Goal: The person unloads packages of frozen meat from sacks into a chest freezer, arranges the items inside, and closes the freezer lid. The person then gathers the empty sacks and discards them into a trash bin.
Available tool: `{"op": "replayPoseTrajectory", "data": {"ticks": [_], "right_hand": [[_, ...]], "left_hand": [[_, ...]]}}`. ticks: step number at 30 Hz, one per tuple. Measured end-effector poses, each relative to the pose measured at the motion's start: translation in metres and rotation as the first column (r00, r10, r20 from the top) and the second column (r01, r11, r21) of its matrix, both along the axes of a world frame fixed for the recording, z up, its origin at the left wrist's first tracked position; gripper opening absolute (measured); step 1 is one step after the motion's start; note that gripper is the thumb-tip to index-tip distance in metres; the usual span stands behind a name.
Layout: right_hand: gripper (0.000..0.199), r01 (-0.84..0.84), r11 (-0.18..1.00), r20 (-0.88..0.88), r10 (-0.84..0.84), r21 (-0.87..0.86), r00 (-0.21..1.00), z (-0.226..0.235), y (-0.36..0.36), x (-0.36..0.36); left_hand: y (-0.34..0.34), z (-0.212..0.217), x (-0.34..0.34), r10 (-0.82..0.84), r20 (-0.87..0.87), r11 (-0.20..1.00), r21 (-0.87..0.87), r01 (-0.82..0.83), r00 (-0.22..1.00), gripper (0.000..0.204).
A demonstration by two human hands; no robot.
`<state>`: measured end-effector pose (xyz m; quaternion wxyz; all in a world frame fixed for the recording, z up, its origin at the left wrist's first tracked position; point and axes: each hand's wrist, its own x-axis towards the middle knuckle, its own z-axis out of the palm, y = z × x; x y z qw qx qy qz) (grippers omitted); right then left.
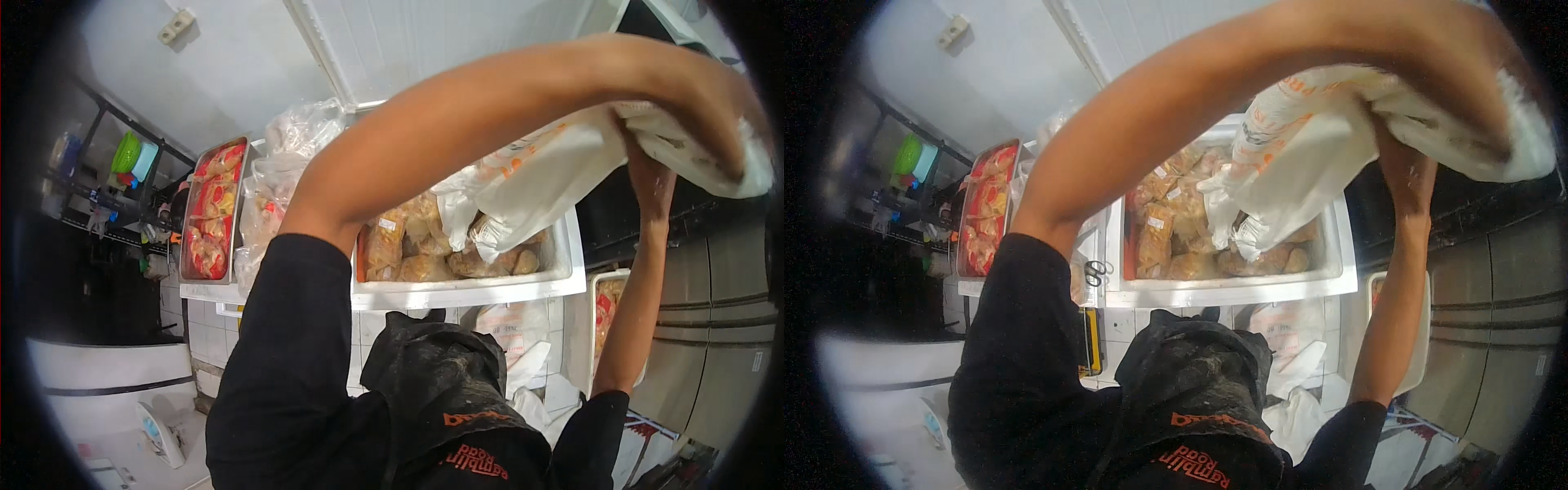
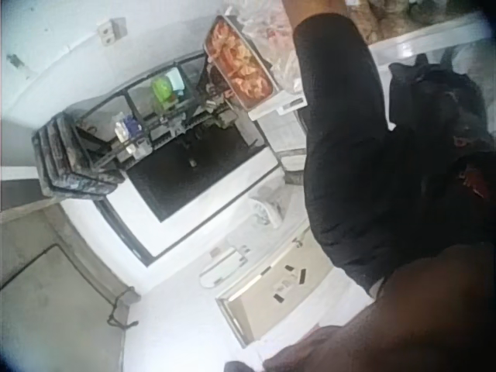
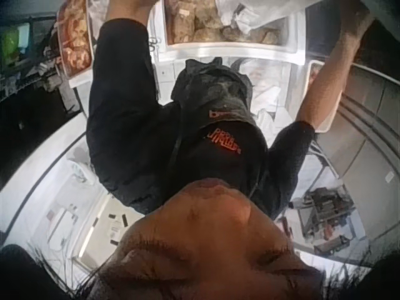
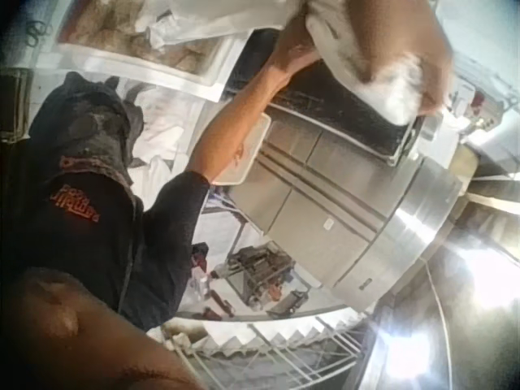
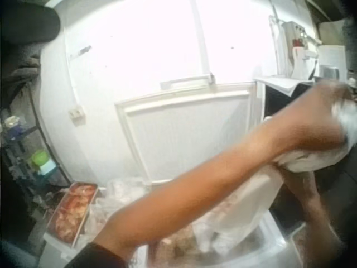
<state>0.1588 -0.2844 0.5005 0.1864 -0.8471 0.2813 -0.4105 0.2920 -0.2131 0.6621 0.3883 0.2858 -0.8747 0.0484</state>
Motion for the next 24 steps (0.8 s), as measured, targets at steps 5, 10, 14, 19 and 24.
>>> {"op": "replayPoseTrajectory", "data": {"ticks": [5, 10, 14, 19, 24], "right_hand": [[0.038, 0.334, 0.826, 0.188, -0.278, -0.454, 0.942, -0.025, -0.075, -0.172], [0.038, 0.79, 0.612, 0.336, -0.739, -0.027, 0.584, -0.146, 0.015, -0.441], [0.038, 0.713, 0.226, 0.302, -0.953, 0.664, 0.02, -0.295, 0.21, -0.612], [0.039, 0.227, -0.063, 0.085, -0.805, 0.972, -0.587, -0.38, 0.472, -0.702], [0.047, 0.396, -0.1, 0.294, -0.51, 0.913, -0.808, -0.419, 0.564, -0.827]], "left_hand": [[0.045, -0.087, 0.042, -0.194, -0.351, 0.924, 0.25, 0.291, 0.916, 0.061], [0.192, -0.283, 0.134, 0.782, -0.392, 0.578, 0.748, -0.328, 0.484, 0.054], [0.359, -0.449, 0.053, 0.989, 0.022, 0.022, 0.956, -0.293, 0.147, 0.033], [0.367, -0.465, -0.102, 0.98, 0.065, -0.103, 0.974, 0.201, 0.189, 0.035], [0.301, -0.434, -0.172, 0.684, -0.003, -0.056, 0.997, 0.056, 0.73, 0.036]]}}
